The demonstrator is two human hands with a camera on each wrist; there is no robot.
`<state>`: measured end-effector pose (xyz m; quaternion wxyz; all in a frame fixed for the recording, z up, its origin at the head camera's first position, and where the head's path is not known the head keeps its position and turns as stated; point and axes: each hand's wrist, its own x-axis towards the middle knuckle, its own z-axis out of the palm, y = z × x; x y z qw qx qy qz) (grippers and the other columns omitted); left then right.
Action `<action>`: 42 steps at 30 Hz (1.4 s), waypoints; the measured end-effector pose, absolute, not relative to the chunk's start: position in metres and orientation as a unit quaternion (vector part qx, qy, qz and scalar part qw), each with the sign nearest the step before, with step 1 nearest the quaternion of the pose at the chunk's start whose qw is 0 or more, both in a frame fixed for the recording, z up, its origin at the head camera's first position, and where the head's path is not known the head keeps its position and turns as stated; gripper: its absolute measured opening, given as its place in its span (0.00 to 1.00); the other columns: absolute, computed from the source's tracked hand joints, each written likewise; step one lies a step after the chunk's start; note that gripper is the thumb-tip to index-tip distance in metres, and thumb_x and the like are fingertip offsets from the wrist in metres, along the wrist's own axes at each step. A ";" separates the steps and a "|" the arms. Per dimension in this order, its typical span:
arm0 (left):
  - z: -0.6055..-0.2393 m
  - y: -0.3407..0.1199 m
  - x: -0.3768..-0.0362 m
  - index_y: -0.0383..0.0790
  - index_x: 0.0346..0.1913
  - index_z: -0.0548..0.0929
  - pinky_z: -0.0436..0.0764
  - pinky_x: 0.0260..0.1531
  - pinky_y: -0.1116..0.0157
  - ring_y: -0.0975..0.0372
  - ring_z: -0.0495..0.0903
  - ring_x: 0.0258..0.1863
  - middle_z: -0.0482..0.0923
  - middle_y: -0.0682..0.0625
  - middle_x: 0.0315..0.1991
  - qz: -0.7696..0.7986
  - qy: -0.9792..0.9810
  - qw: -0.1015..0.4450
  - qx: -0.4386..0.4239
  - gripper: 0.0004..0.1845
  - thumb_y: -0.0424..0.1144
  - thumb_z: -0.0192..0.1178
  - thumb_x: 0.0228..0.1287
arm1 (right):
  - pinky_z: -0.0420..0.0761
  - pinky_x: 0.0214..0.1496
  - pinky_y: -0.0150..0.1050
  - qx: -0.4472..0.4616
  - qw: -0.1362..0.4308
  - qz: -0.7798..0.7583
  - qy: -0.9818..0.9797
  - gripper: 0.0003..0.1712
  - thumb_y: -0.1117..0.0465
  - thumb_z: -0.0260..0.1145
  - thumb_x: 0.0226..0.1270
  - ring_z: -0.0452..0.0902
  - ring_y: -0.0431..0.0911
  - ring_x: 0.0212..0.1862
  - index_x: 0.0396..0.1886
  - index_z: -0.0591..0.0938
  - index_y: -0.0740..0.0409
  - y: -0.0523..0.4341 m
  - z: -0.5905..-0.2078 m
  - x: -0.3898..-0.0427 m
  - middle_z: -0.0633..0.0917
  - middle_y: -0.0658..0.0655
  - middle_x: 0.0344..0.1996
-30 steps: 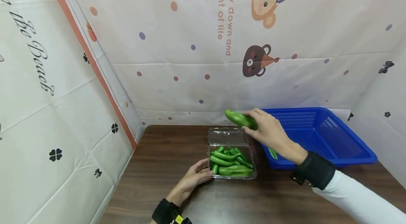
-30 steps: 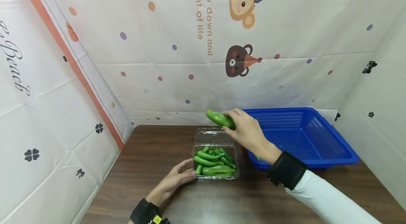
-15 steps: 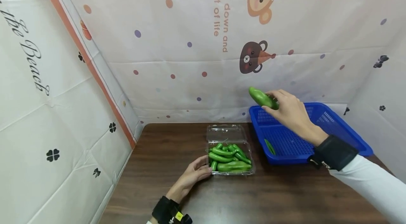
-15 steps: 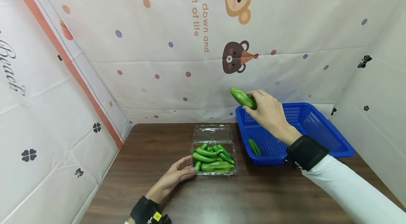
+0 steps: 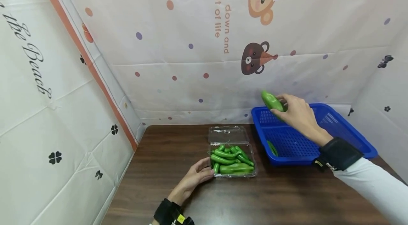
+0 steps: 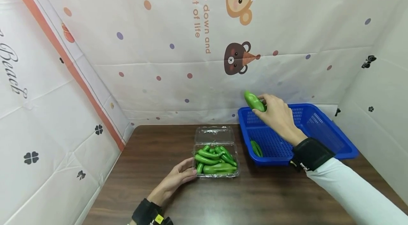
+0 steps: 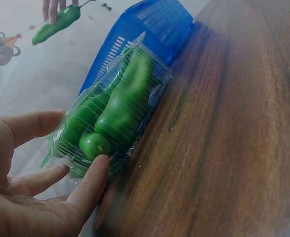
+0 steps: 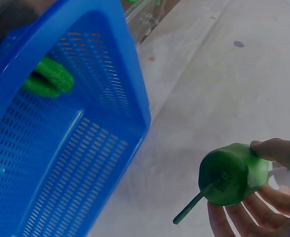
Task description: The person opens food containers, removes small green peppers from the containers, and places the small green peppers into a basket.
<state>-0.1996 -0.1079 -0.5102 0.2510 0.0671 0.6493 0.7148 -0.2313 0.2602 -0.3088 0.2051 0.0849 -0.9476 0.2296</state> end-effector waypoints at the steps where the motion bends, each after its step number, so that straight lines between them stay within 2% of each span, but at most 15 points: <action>1: -0.510 -0.108 -0.199 0.33 0.80 0.56 0.80 0.68 0.56 0.41 0.64 0.75 0.55 0.30 0.78 0.715 0.649 0.251 0.066 0.41 0.37 0.64 0.71 | 0.82 0.28 0.45 0.082 0.203 0.229 -0.948 0.29 0.55 0.72 0.68 0.83 0.60 0.41 0.62 0.78 0.66 0.261 -0.310 -0.232 0.85 0.71 0.47; 8: -0.510 -0.108 -0.200 0.32 0.79 0.56 0.81 0.66 0.57 0.43 0.65 0.74 0.57 0.30 0.77 0.718 0.647 0.248 0.066 0.41 0.37 0.65 0.71 | 0.77 0.24 0.38 0.074 0.192 0.228 -0.952 0.30 0.54 0.71 0.68 0.82 0.58 0.37 0.62 0.78 0.70 0.271 -0.319 -0.236 0.84 0.74 0.46; 16: -0.509 -0.107 -0.198 0.32 0.79 0.58 0.82 0.65 0.58 0.50 0.72 0.69 0.60 0.30 0.76 0.718 0.648 0.248 0.060 0.40 0.36 0.65 0.70 | 0.77 0.22 0.38 0.062 0.172 0.226 -0.957 0.31 0.53 0.70 0.69 0.82 0.56 0.33 0.62 0.77 0.73 0.278 -0.331 -0.238 0.84 0.75 0.44; 22: -0.510 -0.107 -0.199 0.32 0.79 0.58 0.81 0.65 0.58 0.49 0.71 0.70 0.60 0.31 0.76 0.719 0.647 0.248 0.059 0.40 0.36 0.65 0.70 | 0.75 0.21 0.37 0.052 0.163 0.225 -0.959 0.33 0.53 0.70 0.69 0.81 0.54 0.31 0.62 0.76 0.76 0.286 -0.340 -0.239 0.84 0.76 0.42; 29: -0.511 -0.108 -0.200 0.32 0.79 0.58 0.81 0.65 0.57 0.48 0.71 0.71 0.60 0.31 0.76 0.718 0.646 0.250 0.060 0.41 0.37 0.65 0.70 | 0.76 0.21 0.38 0.048 0.125 0.224 -0.965 0.35 0.53 0.69 0.70 0.82 0.53 0.30 0.61 0.74 0.80 0.301 -0.353 -0.244 0.84 0.77 0.41; 36: -0.511 -0.109 -0.197 0.31 0.79 0.58 0.83 0.64 0.58 0.49 0.73 0.69 0.61 0.29 0.75 0.719 0.646 0.250 0.057 0.40 0.36 0.65 0.70 | 0.78 0.20 0.38 0.060 0.101 0.239 -0.964 0.33 0.56 0.67 0.72 0.82 0.48 0.25 0.59 0.74 0.84 0.309 -0.369 -0.247 0.85 0.75 0.35; 42: -0.510 -0.107 -0.198 0.31 0.78 0.60 0.83 0.62 0.60 0.52 0.75 0.66 0.62 0.30 0.75 0.721 0.645 0.245 0.061 0.39 0.36 0.65 0.70 | 0.81 0.21 0.40 0.060 0.072 0.241 -0.966 0.27 0.61 0.65 0.73 0.82 0.48 0.24 0.54 0.76 0.85 0.312 -0.381 -0.249 0.85 0.72 0.30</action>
